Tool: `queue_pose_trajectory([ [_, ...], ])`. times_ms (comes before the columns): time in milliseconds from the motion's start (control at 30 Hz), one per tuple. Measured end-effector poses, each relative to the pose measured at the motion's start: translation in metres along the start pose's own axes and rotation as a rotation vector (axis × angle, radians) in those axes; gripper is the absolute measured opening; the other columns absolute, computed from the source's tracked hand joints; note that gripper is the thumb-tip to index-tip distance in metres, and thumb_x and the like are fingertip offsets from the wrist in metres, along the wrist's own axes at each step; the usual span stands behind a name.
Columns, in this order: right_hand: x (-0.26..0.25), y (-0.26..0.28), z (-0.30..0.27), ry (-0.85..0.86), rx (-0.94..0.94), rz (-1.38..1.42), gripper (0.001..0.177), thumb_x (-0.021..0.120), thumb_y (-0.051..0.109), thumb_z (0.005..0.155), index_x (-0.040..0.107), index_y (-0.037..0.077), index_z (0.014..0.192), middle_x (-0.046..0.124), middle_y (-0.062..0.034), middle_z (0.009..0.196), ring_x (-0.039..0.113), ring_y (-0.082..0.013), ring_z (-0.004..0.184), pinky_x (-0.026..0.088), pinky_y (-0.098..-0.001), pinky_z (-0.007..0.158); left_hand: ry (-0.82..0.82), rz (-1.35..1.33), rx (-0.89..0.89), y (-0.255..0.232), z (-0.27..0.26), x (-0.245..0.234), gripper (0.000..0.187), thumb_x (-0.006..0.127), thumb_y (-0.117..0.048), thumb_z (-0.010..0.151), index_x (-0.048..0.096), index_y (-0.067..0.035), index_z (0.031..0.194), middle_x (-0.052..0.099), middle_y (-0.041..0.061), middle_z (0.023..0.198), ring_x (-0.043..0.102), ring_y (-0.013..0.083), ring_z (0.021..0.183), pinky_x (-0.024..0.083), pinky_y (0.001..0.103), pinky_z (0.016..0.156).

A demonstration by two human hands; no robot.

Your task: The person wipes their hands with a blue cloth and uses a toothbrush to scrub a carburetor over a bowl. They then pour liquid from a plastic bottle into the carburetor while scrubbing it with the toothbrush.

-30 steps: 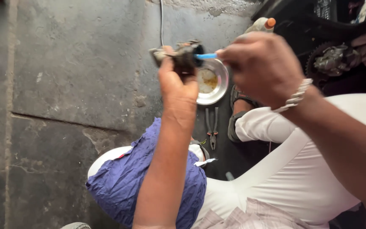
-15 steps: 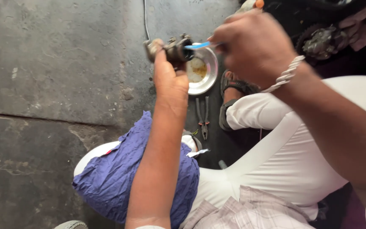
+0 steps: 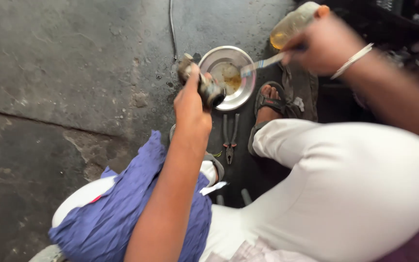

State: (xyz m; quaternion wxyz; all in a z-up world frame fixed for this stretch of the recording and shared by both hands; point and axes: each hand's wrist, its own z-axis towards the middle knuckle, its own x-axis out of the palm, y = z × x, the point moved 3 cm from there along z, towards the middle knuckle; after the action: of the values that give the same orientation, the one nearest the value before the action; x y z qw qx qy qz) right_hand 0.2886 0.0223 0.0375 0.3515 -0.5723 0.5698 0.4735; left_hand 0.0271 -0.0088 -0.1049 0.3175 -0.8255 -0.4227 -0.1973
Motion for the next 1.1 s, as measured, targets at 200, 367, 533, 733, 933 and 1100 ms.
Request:
queue_pose_trajectory([
  [200,0.198,-0.072,0.04,0.039,0.296,0.679,0.024,0.083,0.018,0.087,0.08,0.009,0.11,0.077,-0.0119,0.089,0.07,-0.0174,0.074,0.057,-0.0349,0.07,-0.014,0.221,-0.13,0.018,0.0,-0.029,0.029,0.069,-0.021,0.094,0.066,0.003,0.108,0.073,0.014,0.093,0.071,0.0233,0.079,0.06,0.04,0.069],
  [367,0.207,-0.067,0.028,0.08,0.475,0.911,0.035,0.077,0.017,0.088,0.073,0.009,0.122,0.078,-0.0111,0.09,0.072,-0.0175,0.071,0.056,-0.038,0.065,-0.11,0.221,-0.246,0.021,-0.004,-0.017,0.026,0.063,-0.021,0.094,0.063,0.001,0.108,0.072,0.015,0.091,0.072,0.0255,0.078,0.061,0.043,0.068],
  [533,0.112,-0.01,0.043,-0.155,-0.117,-0.201,0.038,0.072,0.014,0.083,0.071,0.007,0.12,0.067,-0.0158,0.121,0.063,-0.0364,0.114,0.052,-0.0527,0.092,0.01,0.271,-0.193,0.022,-0.003,-0.01,0.026,0.061,-0.02,0.097,0.065,0.004,0.108,0.072,0.016,0.091,0.07,0.0246,0.076,0.06,0.039,0.067],
  [733,0.09,-0.063,0.115,-0.153,-0.051,-0.885,0.037,0.075,0.031,0.085,0.075,0.002,0.108,0.071,-0.0136,0.097,0.065,-0.0323,0.101,0.048,-0.0504,0.076,0.066,0.27,-0.22,0.027,-0.001,-0.001,0.031,0.061,-0.023,0.1,0.064,0.007,0.107,0.073,0.017,0.088,0.073,0.0248,0.076,0.062,0.039,0.069],
  [933,0.049,-0.075,0.117,0.441,0.281,-0.53,0.051,0.098,0.04,0.061,0.081,0.007,0.096,0.07,-0.0146,0.084,0.067,-0.0291,0.072,0.056,-0.0437,0.062,0.114,0.187,-0.262,0.025,-0.01,0.005,0.036,0.06,-0.027,0.1,0.062,0.004,0.116,0.076,0.021,0.094,0.074,0.0297,0.081,0.061,0.038,0.07],
  [1100,-0.042,-0.043,0.05,0.293,0.587,0.087,0.052,0.074,0.046,0.091,0.073,-0.004,0.106,0.07,-0.0254,0.081,0.061,-0.0312,0.051,0.048,-0.0417,0.039,0.159,0.06,-0.343,0.022,-0.022,0.022,0.035,0.057,-0.028,0.1,0.06,0.004,0.114,0.074,0.02,0.097,0.075,0.031,0.084,0.064,0.043,0.076],
])
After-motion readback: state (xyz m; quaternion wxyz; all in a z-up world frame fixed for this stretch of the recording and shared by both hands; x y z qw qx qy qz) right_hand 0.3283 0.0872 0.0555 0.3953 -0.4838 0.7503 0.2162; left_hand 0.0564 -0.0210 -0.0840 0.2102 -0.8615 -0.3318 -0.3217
